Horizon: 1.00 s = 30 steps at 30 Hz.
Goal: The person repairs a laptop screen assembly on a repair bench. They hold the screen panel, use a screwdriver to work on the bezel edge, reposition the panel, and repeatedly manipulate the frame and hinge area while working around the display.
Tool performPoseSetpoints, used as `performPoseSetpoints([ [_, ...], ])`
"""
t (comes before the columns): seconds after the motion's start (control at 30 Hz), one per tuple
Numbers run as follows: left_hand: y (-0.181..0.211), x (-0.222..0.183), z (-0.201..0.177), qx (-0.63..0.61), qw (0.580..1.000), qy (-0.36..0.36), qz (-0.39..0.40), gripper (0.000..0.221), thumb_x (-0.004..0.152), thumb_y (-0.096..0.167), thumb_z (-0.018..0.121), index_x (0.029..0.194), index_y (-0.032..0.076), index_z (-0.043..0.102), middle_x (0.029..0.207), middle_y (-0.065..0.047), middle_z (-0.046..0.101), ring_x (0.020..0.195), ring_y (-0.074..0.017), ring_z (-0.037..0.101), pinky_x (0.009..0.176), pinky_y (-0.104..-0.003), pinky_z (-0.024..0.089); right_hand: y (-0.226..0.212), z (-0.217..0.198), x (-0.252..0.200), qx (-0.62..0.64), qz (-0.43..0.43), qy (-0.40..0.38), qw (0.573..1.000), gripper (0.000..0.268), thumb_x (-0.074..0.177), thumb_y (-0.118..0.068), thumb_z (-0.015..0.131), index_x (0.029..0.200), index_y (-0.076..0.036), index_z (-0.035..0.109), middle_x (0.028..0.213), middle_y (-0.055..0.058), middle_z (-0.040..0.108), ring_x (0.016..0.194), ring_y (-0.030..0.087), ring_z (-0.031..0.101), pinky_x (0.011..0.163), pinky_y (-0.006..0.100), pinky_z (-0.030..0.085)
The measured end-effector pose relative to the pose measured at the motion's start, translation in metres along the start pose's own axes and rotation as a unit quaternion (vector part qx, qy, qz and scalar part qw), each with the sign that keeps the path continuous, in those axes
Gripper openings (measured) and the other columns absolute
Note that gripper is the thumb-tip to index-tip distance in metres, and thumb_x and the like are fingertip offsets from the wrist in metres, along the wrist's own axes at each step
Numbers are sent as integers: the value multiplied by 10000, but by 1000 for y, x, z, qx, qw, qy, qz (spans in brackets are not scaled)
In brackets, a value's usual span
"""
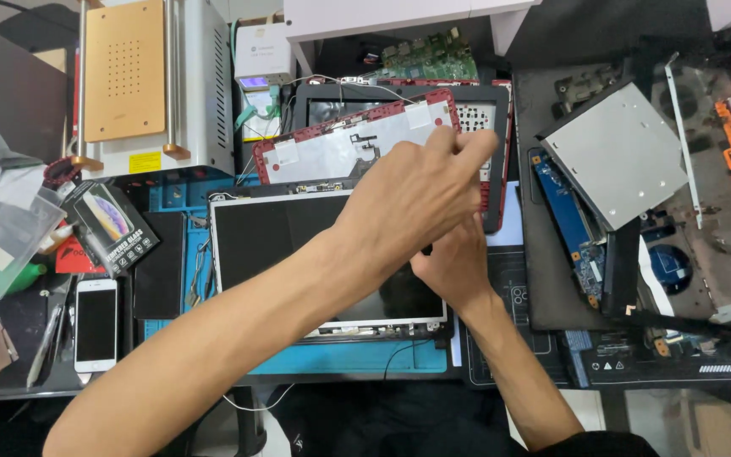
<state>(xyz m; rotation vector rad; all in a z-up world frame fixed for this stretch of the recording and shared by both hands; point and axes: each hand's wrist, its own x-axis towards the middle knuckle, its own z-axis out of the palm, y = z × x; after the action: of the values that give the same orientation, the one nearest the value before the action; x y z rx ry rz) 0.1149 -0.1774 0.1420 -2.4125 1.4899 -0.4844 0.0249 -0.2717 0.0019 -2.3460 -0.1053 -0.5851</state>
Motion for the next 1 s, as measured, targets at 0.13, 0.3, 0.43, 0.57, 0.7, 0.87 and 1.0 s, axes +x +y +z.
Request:
performPoseSetpoints([
  [0.13, 4, -2, -14, -16, 996, 88, -13, 78, 736, 111, 732, 755, 36, 724, 1073, -41, 525, 932, -135, 616, 489, -205, 514, 4, 5, -4, 9, 16, -2, 1000, 476, 787, -136, 807, 1205, 39, 661, 1228, 205, 669, 1247, 406, 557, 1074, 540, 399],
  [0.3, 5, 4, -4, -13, 999, -13, -47, 83, 771, 120, 734, 748, 42, 719, 1045, -58, 499, 908, -169, 604, 533, -215, 534, 10, 6, -5, 10, 13, 8, 1000, 467, 762, -132, 822, 1192, -9, 688, 1245, 197, 680, 1260, 400, 562, 1073, 520, 417],
  [0.43, 7, 5, -5, -76, 993, 95, 1, 59, 686, 114, 726, 692, 55, 718, 1083, -42, 531, 934, -162, 629, 514, -230, 545, 8, 3, -5, 23, 11, 23, 999, 484, 751, -112, 814, 1203, 4, 684, 1237, 194, 677, 1266, 399, 564, 1116, 537, 404],
  [0.57, 7, 5, -12, -37, 998, 11, -48, 131, 775, 113, 716, 827, -5, 734, 1005, -98, 523, 796, -166, 616, 500, -233, 550, 11, 2, 3, 63, 26, 22, 997, 494, 754, -125, 830, 1196, 33, 676, 1225, 204, 676, 1226, 410, 578, 1040, 522, 416],
  [0.7, 3, 5, -10, -48, 997, 58, -13, 109, 758, 115, 727, 820, 26, 717, 1043, -68, 523, 847, -156, 632, 526, -251, 552, 21, 8, -11, 41, 14, 7, 999, 421, 761, -77, 800, 1161, -2, 693, 1176, 159, 703, 1206, 373, 613, 1092, 510, 441],
  [0.87, 6, 6, -21, 7, 998, -15, -53, 153, 759, 78, 726, 869, -27, 718, 1014, -87, 519, 793, -134, 619, 500, -216, 549, 14, 0, -7, 63, 20, -1, 998, 418, 785, -56, 796, 1180, 15, 682, 1196, 168, 705, 1220, 370, 607, 1046, 504, 438],
  [1.0, 5, 5, -24, -75, 997, 17, -14, 173, 721, 53, 726, 881, -9, 703, 1029, -91, 519, 823, -171, 641, 518, -240, 561, -2, -12, 10, 143, 29, 5, 989, 379, 853, -95, 809, 1188, 13, 668, 1158, 147, 718, 1175, 347, 628, 1007, 480, 453],
])
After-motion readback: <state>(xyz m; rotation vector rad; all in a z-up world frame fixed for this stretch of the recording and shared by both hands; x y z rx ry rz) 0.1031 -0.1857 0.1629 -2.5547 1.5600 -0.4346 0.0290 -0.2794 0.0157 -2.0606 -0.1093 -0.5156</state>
